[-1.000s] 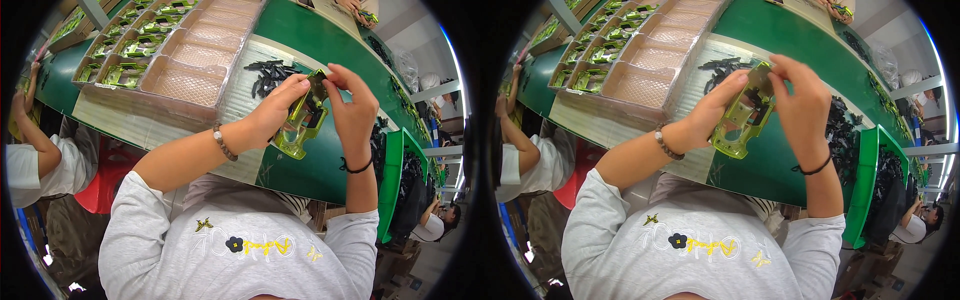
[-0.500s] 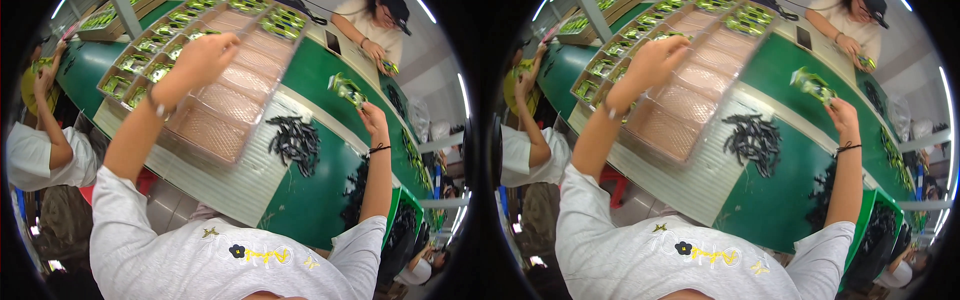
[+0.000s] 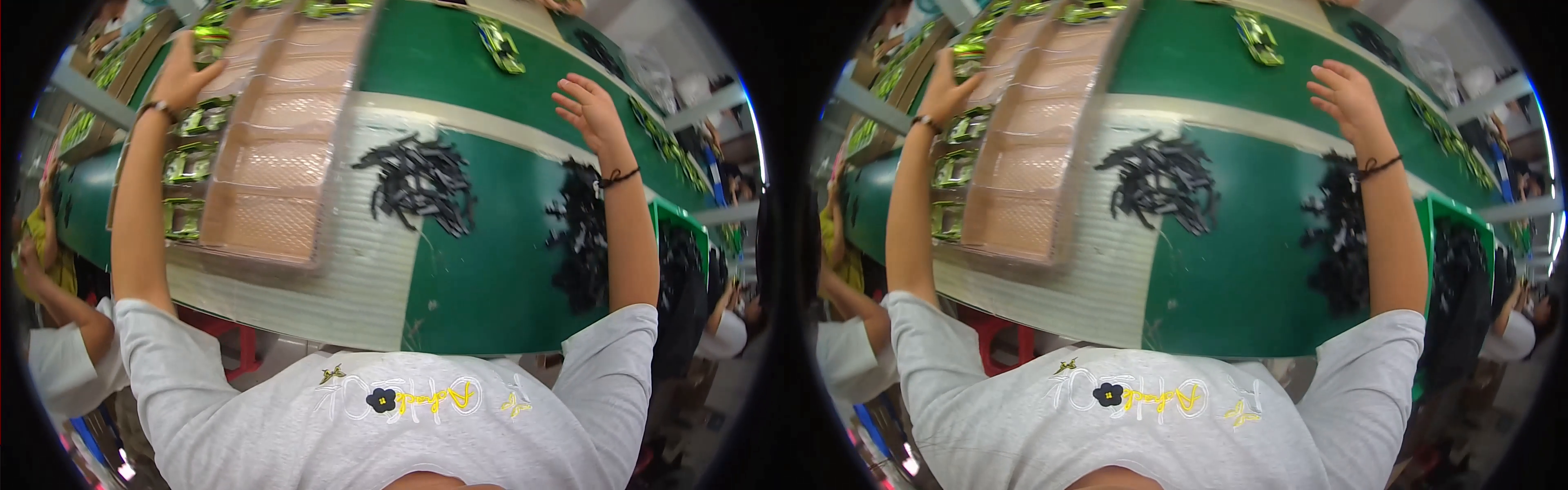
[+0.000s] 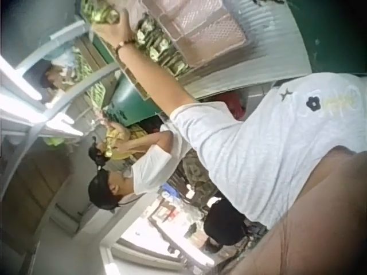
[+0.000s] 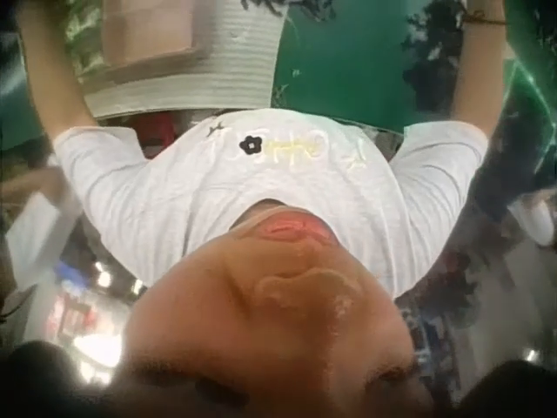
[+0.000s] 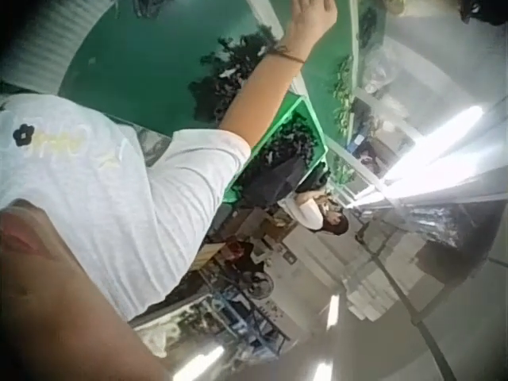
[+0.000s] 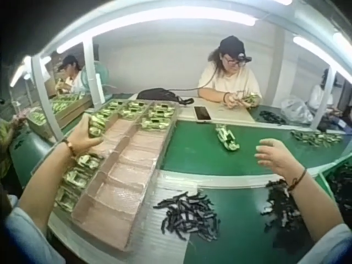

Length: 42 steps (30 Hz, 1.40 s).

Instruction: The person takes toy car shells from a tray, inserts small black plastic components into each shell by hand, presses them into place, and places the assembled car shells onto the workbench.

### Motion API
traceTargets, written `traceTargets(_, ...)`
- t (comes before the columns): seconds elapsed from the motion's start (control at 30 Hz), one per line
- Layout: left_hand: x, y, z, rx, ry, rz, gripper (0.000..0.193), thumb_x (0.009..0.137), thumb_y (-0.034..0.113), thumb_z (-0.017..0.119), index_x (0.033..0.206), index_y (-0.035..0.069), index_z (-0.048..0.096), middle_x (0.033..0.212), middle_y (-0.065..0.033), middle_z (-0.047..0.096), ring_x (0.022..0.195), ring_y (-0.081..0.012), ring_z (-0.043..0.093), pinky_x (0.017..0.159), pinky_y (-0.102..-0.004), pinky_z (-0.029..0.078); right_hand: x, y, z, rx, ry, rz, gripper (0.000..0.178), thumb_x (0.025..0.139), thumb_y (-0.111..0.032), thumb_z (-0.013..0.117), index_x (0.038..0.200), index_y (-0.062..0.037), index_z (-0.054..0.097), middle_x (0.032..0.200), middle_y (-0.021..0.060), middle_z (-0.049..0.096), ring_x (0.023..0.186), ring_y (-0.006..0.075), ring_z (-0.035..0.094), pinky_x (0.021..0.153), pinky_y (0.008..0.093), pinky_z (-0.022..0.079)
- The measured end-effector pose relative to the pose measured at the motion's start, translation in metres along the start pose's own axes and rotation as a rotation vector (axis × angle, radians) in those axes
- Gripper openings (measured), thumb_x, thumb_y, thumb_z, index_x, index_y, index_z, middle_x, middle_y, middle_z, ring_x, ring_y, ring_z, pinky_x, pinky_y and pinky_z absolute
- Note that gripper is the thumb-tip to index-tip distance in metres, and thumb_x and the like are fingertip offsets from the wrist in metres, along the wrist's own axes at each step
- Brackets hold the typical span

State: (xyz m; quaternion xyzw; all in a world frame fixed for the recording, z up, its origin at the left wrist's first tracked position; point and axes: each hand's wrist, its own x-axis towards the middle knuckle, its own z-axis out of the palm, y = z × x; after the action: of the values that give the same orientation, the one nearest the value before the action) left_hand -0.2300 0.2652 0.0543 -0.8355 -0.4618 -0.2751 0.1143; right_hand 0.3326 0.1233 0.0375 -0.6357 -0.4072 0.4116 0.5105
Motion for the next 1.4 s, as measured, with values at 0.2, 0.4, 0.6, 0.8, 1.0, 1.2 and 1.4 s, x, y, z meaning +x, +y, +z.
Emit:
traceTargets(0.2, -0.013, 0.150, -0.025, -0.990, 0.369, -0.358, 0.066, 0.074, 0.028, 0.076, 0.118, 0.000, 0.036, 0.098, -0.0076, 0.055, 0.086, -0.0161, 0.059, 0.068, -0.0269, 0.050, -0.129, 0.007, -0.034, -0.908, -0.306, -0.317, 0.023, 0.074, -0.006, 0.066, 0.096, -0.0014, 0.063, 0.079, 0.0088, 0.063, 0.073, 0.0175, 0.059, 0.067, 0.0293, 0.048)
traceTargets(0.4, -0.057, 0.302, -0.029, -2.207, -0.301, -0.612, 0.034, 0.085, 0.035, 0.059, 0.102, 0.005, 0.058, 0.089, -0.0093, 0.063, 0.084, -0.0223, 0.062, 0.082, -0.0389, 0.053, -0.149, 0.053, -0.035, -1.314, -0.230, -0.645, 0.022, 0.072, -0.006, 0.066, 0.095, -0.0050, 0.066, 0.091, 0.0120, 0.064, 0.087, 0.0308, 0.058, 0.079, 0.0390, 0.047)
traceTargets(0.6, -0.087, 0.345, 0.017, -2.379, -0.609, -0.691, 0.033, 0.091, 0.030, 0.040, 0.118, 0.011, 0.047, 0.112, -0.0071, 0.056, 0.102, -0.0229, 0.056, 0.085, -0.0411, 0.047, -0.197, 0.001, 0.029, -0.796, -0.137, -0.656, 0.024, 0.074, -0.005, 0.065, 0.099, -0.0069, 0.067, 0.089, 0.0101, 0.066, 0.076, 0.0265, 0.059, 0.068, 0.0327, 0.048)
traceTargets(0.8, -0.109, 0.344, 0.023, -2.156, -0.635, -0.603, 0.038, 0.093, 0.029, 0.038, 0.129, 0.016, 0.033, 0.114, -0.0054, 0.053, 0.103, -0.0190, 0.053, 0.077, -0.0373, 0.048, -0.223, 0.003, 0.080, -0.851, -0.155, -1.236, 0.022, 0.076, 0.002, 0.063, 0.097, -0.0053, 0.065, 0.091, 0.0090, 0.065, 0.062, 0.0211, 0.060, 0.054, 0.0275, 0.049)
traceTargets(1.0, -0.102, 0.340, 0.015, -2.188, -0.601, -0.659, 0.037, 0.096, 0.031, 0.038, 0.127, 0.016, 0.024, 0.115, -0.0082, 0.051, 0.099, -0.0194, 0.055, 0.077, -0.0382, 0.051, -0.218, -0.012, 0.075, -0.612, -0.273, -0.978, 0.024, 0.074, 0.006, 0.063, 0.096, -0.0031, 0.065, 0.093, 0.0097, 0.065, 0.065, 0.0197, 0.062, 0.054, 0.0248, 0.049)
traceTargets(1.2, -0.103, 0.327, 0.028, -2.356, -0.818, -0.524, 0.070, 0.091, 0.061, 0.030, 0.124, 0.002, 0.050, 0.107, -0.0107, 0.061, 0.086, -0.0198, 0.063, 0.068, -0.0309, 0.054, -0.217, -0.020, 0.067, -0.581, -0.300, -0.886, 0.027, 0.073, 0.005, 0.066, 0.098, -0.0039, 0.065, 0.091, 0.0088, 0.067, 0.062, 0.0144, 0.060, 0.050, 0.0236, 0.046)
traceTargets(1.4, -0.105, 0.328, 0.011, -2.524, -0.756, -0.663, 0.072, 0.089, 0.063, 0.031, 0.122, 0.002, 0.049, 0.098, -0.0109, 0.060, 0.074, -0.0192, 0.062, 0.066, -0.0310, 0.054, -0.215, -0.007, 0.067, -0.546, -0.284, -0.612, 0.028, 0.076, -0.002, 0.069, 0.103, -0.0017, 0.065, 0.088, 0.0075, 0.067, 0.060, 0.0079, 0.056, 0.050, 0.0197, 0.043)
